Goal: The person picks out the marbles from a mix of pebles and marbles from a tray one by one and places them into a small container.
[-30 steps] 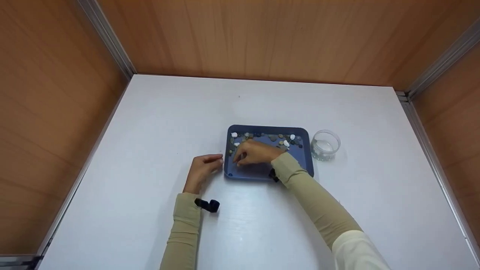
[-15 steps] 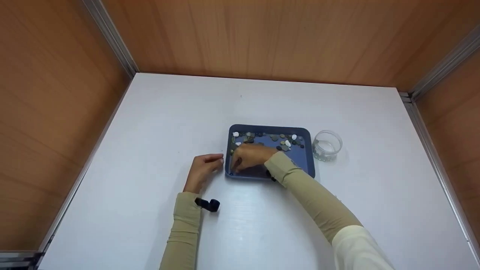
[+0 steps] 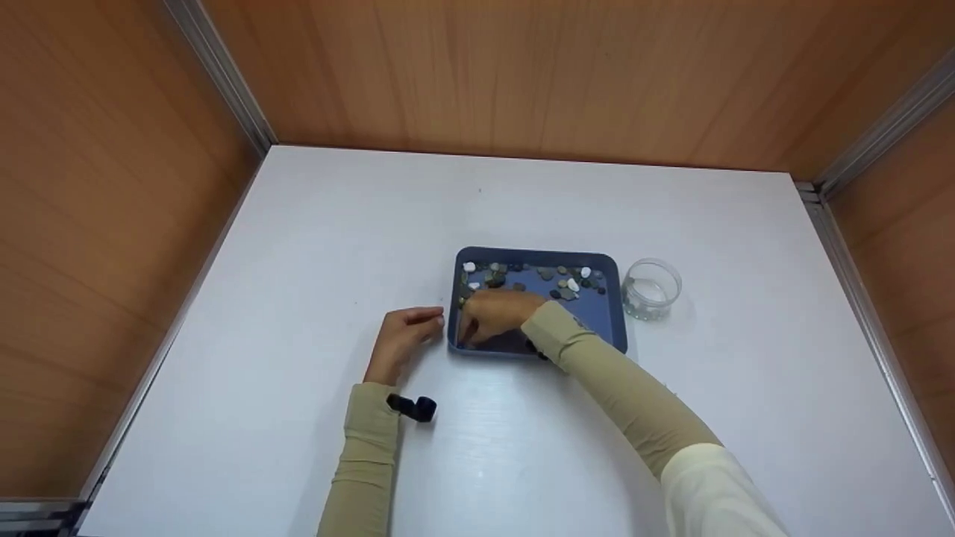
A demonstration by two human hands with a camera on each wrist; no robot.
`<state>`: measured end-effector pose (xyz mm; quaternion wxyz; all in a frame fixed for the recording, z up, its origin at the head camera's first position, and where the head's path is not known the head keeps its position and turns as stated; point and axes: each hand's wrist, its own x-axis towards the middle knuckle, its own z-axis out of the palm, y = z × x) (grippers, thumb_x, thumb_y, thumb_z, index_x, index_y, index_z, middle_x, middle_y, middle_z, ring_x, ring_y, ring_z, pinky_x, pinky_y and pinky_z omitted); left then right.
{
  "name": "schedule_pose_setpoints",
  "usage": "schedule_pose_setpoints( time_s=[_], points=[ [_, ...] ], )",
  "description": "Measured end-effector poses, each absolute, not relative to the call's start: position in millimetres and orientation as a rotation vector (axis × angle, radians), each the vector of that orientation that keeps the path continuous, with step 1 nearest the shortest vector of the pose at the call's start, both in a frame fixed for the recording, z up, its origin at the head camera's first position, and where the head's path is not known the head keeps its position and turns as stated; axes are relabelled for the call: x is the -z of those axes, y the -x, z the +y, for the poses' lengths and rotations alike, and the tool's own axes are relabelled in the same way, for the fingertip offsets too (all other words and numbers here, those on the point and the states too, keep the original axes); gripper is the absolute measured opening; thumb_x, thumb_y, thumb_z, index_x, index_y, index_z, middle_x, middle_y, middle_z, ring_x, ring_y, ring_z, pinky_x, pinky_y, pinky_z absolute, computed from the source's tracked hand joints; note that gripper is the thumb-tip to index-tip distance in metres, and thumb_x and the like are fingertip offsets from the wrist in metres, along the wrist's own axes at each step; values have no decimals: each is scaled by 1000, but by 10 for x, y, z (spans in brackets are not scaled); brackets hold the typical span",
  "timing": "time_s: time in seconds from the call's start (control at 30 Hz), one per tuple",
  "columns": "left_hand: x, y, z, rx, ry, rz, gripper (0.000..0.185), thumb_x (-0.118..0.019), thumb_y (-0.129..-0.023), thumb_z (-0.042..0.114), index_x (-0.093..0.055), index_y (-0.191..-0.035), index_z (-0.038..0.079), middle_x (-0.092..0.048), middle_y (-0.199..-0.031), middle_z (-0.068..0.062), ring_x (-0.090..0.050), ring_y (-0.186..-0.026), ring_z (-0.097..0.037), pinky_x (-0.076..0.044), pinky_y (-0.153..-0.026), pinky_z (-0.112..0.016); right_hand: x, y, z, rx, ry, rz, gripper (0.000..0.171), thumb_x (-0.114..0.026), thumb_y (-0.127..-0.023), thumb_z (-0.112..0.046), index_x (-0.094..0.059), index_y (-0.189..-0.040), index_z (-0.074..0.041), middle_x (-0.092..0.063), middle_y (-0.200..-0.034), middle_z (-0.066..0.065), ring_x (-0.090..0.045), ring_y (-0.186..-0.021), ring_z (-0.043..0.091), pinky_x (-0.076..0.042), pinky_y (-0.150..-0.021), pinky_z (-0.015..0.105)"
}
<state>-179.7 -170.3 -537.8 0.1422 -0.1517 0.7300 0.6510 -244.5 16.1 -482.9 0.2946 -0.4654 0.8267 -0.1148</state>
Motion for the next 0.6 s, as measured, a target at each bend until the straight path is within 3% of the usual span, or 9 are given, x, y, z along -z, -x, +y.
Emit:
schedule_pose_setpoints(
  time_s=[0.6],
  points=[
    [5376,1822,-1671,-1867,438,2107,25,-72,-84,13,-73,-109,7,-70,-112,-10,-64,-100,-18,-53,-88,-30,4867,2476,161,230,1273,2156,17,-71,-84,-6,-76,-100,-9,-75,-97,5,-71,-86,14,-55,-72,19]
  ],
)
